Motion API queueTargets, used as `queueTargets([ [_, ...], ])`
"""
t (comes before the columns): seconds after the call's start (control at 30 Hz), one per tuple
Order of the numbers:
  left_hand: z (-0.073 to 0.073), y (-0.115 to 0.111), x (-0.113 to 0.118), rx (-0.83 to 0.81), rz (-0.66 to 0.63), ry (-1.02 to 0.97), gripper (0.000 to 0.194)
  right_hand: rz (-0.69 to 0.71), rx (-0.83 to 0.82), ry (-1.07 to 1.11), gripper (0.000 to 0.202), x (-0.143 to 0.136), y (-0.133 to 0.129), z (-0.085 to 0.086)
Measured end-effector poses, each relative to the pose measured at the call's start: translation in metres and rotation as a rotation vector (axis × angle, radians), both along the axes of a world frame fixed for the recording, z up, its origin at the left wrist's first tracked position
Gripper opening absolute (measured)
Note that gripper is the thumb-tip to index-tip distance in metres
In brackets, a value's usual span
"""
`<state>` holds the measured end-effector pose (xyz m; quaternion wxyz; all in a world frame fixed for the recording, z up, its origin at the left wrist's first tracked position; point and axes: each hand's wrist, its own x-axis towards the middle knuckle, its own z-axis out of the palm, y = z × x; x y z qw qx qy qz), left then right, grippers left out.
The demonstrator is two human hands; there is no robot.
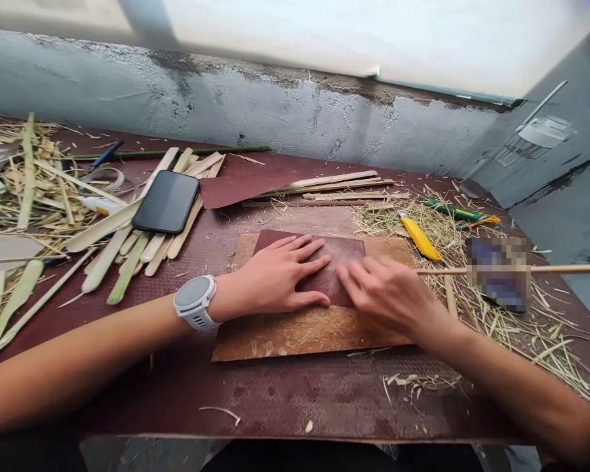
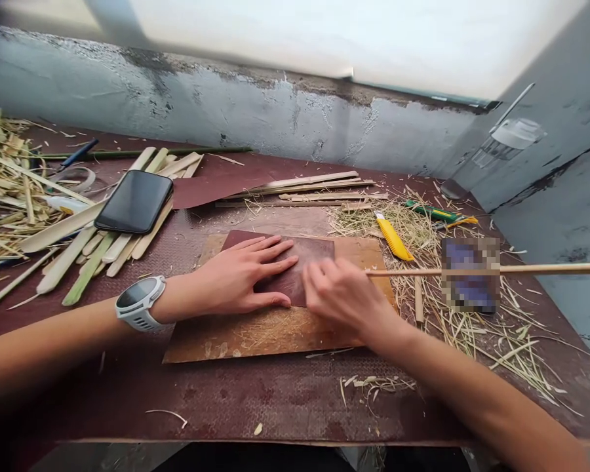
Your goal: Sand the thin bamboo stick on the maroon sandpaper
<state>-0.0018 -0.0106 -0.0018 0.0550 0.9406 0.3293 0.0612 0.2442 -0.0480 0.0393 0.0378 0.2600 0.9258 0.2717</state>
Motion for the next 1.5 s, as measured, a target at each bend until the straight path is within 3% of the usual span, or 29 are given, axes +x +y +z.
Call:
queueTargets([
  [0.07, 0.0, 0.0, 0.0, -0.002, -0.013, 0.005, 0.086, 0.083, -0.034, 0.011, 0.02, -0.001, -0.001, 0.0],
  [0.2, 0.0, 0.0, 0.0, 0.011, 0.003, -0.021, 0.088, -0.017, -0.047, 0.011, 0.02, 0.0, 0.002, 0.0],
  [0.33, -0.001, -0.001, 0.0, 0.001, -0.008, -0.039, 0.085, 0.068, -0.041, 0.006, 0.021, 0.002, 0.002, -0.002],
  [0.53, 0.0, -0.001, 0.0, -0.001, 0.003, -0.051, 0.087, -0.15, -0.108, 0.03, 0.016, 0.014, 0.02, -0.004],
  [1.0, -0.003, -0.001, 0.0, 0.007, 0.003, -0.042, 0.086, -0.151, -0.234, 0.017, 0.011, 0.02, 0.032, -0.001],
  [1.27, -0.002, 0.0, 0.0, 0.008, -0.007, -0.035, 0.088, -0.3, -0.363, 0.08, 0.02, 0.019, 0.026, 0.005],
  [1.5, -0.007, 0.001, 0.0, -0.004, 0.007, -0.066, 0.088, -0.454, -0.472, 0.065, 0.021, 0.016, 0.022, 0.021],
])
